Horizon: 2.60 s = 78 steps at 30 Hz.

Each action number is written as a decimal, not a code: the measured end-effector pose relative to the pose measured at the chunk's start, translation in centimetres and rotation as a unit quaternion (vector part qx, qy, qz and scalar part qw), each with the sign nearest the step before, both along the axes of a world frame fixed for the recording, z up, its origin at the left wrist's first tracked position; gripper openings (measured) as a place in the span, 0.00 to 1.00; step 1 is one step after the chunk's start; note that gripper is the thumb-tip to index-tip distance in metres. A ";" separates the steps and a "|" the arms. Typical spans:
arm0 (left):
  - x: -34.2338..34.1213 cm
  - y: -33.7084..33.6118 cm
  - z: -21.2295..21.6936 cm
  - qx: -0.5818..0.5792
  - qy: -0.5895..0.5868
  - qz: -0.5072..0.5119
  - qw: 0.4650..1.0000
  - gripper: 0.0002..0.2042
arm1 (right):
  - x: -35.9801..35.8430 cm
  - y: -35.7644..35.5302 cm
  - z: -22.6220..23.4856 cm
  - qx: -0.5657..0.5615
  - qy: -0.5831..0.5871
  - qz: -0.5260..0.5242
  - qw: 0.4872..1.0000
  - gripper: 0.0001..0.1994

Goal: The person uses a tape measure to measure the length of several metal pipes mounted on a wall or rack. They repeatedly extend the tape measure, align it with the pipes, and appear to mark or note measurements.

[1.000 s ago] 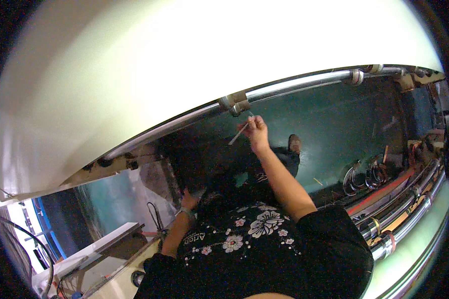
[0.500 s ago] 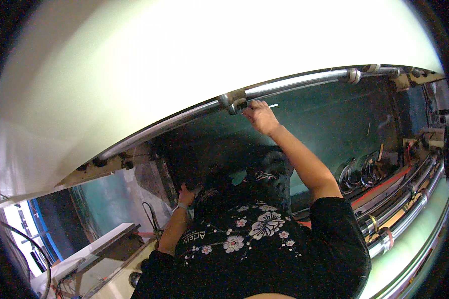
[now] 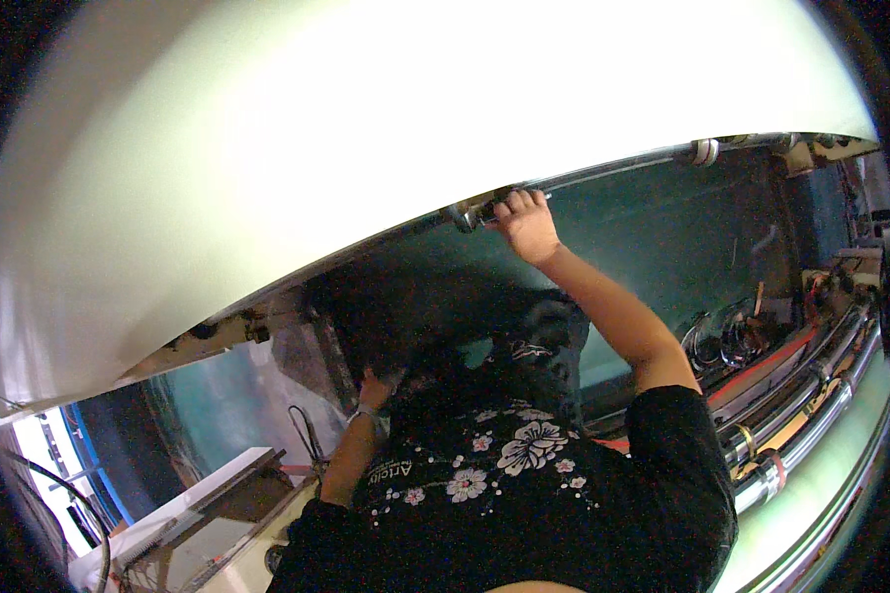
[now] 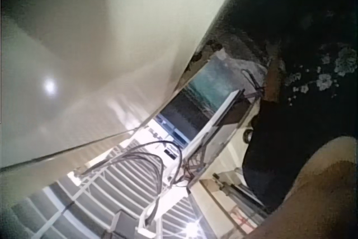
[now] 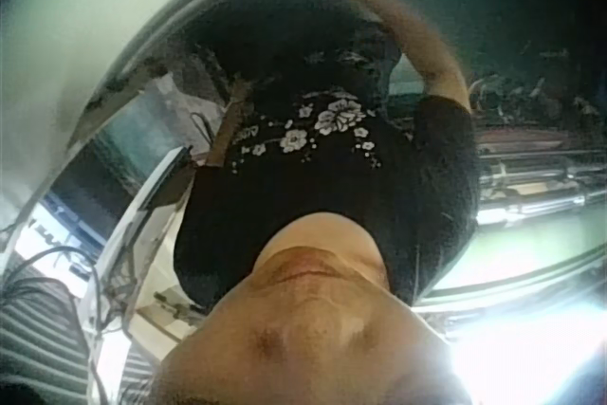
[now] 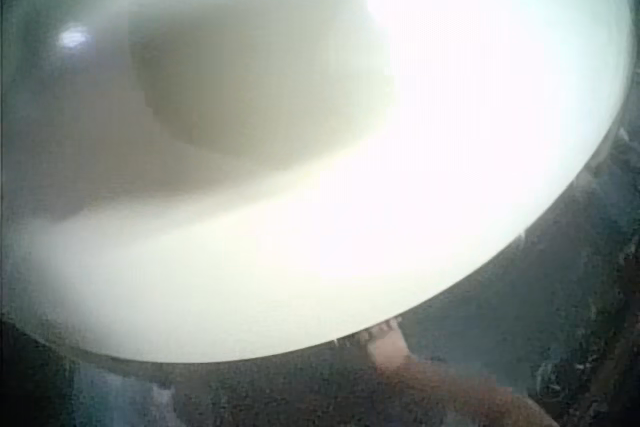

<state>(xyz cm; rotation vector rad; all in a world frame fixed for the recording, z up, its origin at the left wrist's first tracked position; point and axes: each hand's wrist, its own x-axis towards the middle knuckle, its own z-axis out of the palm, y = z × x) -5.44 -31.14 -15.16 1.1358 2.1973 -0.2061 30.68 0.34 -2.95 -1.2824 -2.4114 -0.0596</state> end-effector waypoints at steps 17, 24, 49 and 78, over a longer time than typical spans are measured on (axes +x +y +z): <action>-0.3 0.0 0.8 -0.022 -0.064 0.009 0.998 0.28 | 0.4 -2.8 -6.0 -0.290 0.231 -0.073 0.926 0.18; -1.3 -1.1 2.0 -0.022 -0.069 0.049 0.996 0.31 | 1.1 -2.9 -5.1 -0.530 0.501 -0.065 0.681 0.21; 12.1 18.0 19.9 0.147 -0.401 -0.059 0.902 0.42 | -0.1 -6.0 -0.1 -0.521 0.295 -0.049 0.799 0.12; 8.7 28.8 31.0 0.180 -0.283 -0.298 0.894 0.08 | 30.7 8.4 13.8 -0.064 0.772 -0.158 0.612 0.08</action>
